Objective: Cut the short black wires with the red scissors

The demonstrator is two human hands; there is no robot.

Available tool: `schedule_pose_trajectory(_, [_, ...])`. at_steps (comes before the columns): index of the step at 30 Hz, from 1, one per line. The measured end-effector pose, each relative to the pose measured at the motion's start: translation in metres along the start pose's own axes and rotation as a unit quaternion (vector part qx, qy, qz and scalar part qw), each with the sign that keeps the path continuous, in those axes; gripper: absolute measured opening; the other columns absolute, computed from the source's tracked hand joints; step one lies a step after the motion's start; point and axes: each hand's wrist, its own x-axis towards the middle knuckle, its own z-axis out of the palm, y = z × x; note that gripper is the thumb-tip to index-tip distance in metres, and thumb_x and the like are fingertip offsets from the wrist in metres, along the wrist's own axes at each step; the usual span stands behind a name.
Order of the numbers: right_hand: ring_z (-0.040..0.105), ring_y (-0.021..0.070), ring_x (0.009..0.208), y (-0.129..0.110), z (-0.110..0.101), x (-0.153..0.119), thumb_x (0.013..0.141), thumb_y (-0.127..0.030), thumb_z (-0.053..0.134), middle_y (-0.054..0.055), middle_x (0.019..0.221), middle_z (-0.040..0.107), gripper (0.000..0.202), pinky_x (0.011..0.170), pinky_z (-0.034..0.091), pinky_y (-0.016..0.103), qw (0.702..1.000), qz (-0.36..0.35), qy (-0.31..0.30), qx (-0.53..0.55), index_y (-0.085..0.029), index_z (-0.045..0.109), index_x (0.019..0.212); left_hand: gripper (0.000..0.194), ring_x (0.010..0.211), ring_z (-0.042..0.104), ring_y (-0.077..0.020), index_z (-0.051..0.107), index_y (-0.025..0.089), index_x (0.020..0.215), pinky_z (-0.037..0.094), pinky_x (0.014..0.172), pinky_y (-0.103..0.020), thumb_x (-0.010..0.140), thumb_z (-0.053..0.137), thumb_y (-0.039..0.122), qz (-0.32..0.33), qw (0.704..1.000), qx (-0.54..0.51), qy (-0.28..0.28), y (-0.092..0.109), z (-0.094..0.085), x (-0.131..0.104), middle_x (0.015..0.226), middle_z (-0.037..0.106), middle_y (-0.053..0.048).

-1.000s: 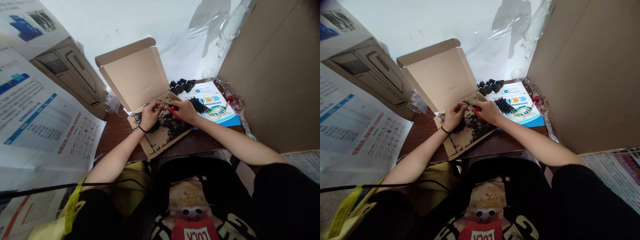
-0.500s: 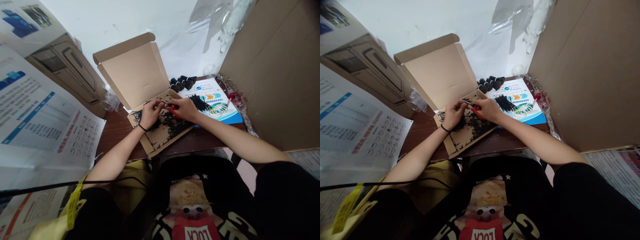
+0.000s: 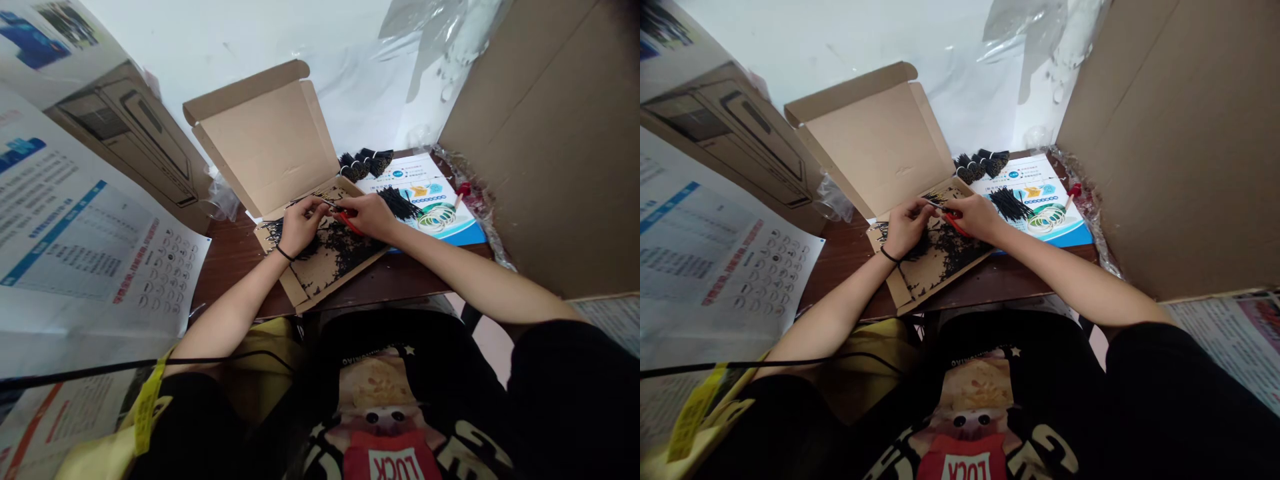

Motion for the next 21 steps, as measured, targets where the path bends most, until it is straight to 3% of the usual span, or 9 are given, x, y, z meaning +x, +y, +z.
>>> schedule_pose_trajectory(7, [0.044, 0.0107, 0.054, 0.0003, 0.0000, 0.0003, 0.082, -0.046, 0.054, 0.003, 0.062, 0.062, 0.032, 0.055, 0.027, 0.027, 0.999, 0.033, -0.007, -0.033, -0.024, 0.074, 0.092, 0.026, 0.056, 0.053, -0.0091, 0.065, 0.016, 0.078, 0.039, 0.054, -0.022, 0.087, 0.056, 0.039, -0.018, 1.000, 0.002, -0.002, 0.0000, 0.0003, 0.0004, 0.071, 0.069, -0.002])
schedule_pose_trajectory(12, [0.045, 0.0107, 0.055, -0.0018, -0.0020, 0.0011, 0.082, -0.045, 0.054, 0.002, 0.060, 0.059, 0.030, 0.056, 0.028, 0.026, 0.998, 0.052, 0.007, -0.017, -0.021, 0.072, 0.085, 0.032, 0.062, 0.055, -0.0101, 0.065, 0.016, 0.081, 0.042, 0.058, -0.023, 0.088, 0.052, 0.045, -0.009, 1.000, -0.009, 0.000, -0.0005, 0.0002, 0.0007, 0.073, 0.069, -0.003])
schedule_pose_trajectory(21, [0.042, 0.0096, 0.055, -0.0034, -0.0013, 0.0014, 0.082, -0.050, 0.054, 0.001, 0.061, 0.059, 0.036, 0.056, 0.028, 0.026, 1.000, 0.023, -0.001, 0.005, -0.022, 0.073, 0.093, 0.035, 0.061, 0.055, -0.0097, 0.066, 0.017, 0.080, 0.041, 0.057, -0.023, 0.090, 0.049, 0.045, 0.004, 1.000, -0.007, -0.001, -0.0008, -0.0001, 0.0007, 0.074, 0.069, -0.004])
